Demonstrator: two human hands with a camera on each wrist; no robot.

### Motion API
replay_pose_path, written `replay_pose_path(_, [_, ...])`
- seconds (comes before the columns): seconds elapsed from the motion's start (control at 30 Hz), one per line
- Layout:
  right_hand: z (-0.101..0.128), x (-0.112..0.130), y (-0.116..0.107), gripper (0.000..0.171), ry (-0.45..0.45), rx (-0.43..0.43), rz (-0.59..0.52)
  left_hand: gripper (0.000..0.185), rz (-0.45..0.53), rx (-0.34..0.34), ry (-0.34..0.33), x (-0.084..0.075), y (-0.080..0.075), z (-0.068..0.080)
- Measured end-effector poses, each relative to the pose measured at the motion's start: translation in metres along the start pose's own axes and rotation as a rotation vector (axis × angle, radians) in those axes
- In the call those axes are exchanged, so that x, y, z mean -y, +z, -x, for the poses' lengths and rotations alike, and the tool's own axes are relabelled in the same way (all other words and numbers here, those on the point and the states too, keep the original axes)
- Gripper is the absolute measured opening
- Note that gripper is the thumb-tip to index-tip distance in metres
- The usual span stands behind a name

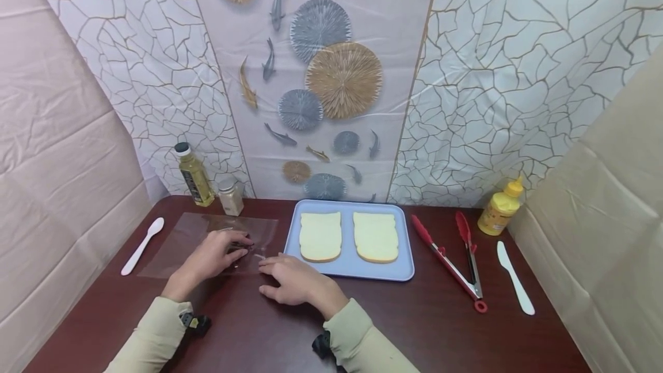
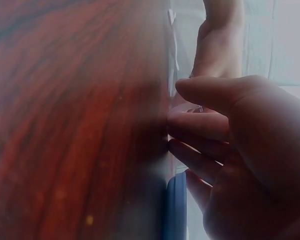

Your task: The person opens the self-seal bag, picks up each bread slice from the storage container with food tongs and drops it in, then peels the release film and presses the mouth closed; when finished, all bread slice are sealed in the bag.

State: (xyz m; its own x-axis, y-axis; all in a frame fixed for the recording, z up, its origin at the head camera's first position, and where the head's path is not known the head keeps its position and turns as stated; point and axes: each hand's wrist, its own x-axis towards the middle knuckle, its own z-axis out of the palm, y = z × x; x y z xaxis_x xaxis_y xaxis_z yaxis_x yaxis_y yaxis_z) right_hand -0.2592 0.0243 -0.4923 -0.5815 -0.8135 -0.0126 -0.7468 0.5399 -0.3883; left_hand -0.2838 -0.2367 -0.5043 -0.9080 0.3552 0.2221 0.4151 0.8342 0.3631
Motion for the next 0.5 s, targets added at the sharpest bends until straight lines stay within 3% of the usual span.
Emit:
replay_pose_path(0.23, [-0.001, -0.001, 0.000, 0.048, 0.004, -0.009, -0.013, 0.021, -0.004, -0.012, -0.006, -0.001, -0.005, -0.001])
replay_pose_path(0.37, [-0.001, -0.003, 0.000, 0.046, -0.013, -0.041, -0.039, 0.022, 0.076, -0.049, 0.020, -0.001, -0.011, -0.002])
replay_pose_path(0.5, [-0.002, -0.006, -0.001, 0.040, 0.001, -0.138, -0.112, 0.022, 0.178, -0.074, 0.052, -0.001, -0.018, -0.003])
